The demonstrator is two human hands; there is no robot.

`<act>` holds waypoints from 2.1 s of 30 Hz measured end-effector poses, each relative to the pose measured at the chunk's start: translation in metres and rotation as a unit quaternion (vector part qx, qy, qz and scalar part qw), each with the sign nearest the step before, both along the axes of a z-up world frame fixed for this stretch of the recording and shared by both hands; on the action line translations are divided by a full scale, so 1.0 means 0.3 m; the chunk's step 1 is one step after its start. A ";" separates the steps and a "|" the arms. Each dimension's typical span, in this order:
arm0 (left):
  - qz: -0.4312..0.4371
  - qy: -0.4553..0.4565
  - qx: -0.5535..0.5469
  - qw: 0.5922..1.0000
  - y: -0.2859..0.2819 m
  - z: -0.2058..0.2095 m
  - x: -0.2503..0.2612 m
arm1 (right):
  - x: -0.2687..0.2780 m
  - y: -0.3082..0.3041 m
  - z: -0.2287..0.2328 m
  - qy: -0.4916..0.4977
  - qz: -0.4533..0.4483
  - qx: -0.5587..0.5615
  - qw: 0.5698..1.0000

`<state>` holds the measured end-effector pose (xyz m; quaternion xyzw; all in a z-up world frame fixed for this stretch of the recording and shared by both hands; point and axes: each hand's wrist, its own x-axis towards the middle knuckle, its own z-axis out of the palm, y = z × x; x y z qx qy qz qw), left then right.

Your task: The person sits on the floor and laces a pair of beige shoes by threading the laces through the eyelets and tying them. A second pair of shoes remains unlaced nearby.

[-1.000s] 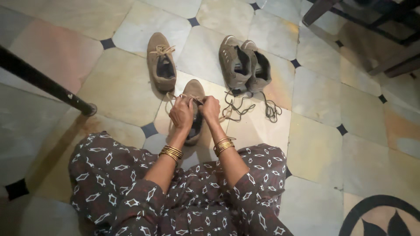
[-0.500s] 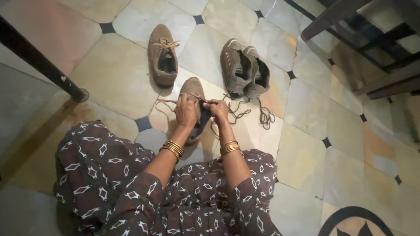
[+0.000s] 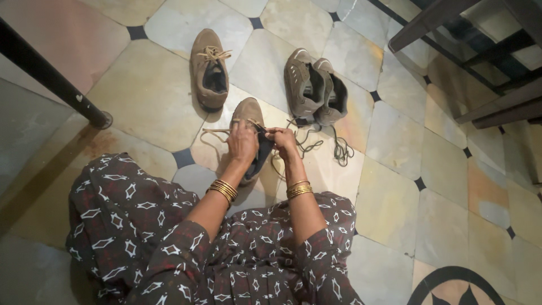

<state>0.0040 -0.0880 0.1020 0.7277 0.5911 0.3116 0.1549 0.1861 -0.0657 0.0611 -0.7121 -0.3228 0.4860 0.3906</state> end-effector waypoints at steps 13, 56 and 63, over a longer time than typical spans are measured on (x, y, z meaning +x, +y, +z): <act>0.016 -0.036 -0.012 0.999 0.004 0.013 -0.035 | -0.019 0.005 0.002 0.002 0.010 0.003 1.000; 0.030 -0.108 -0.025 0.993 0.058 -0.058 -0.038 | -0.174 -0.040 0.099 -0.342 0.044 0.087 0.935; 0.026 -0.108 -0.037 0.993 0.078 -0.079 -0.031 | -0.224 -0.054 0.106 -0.415 0.041 0.120 0.901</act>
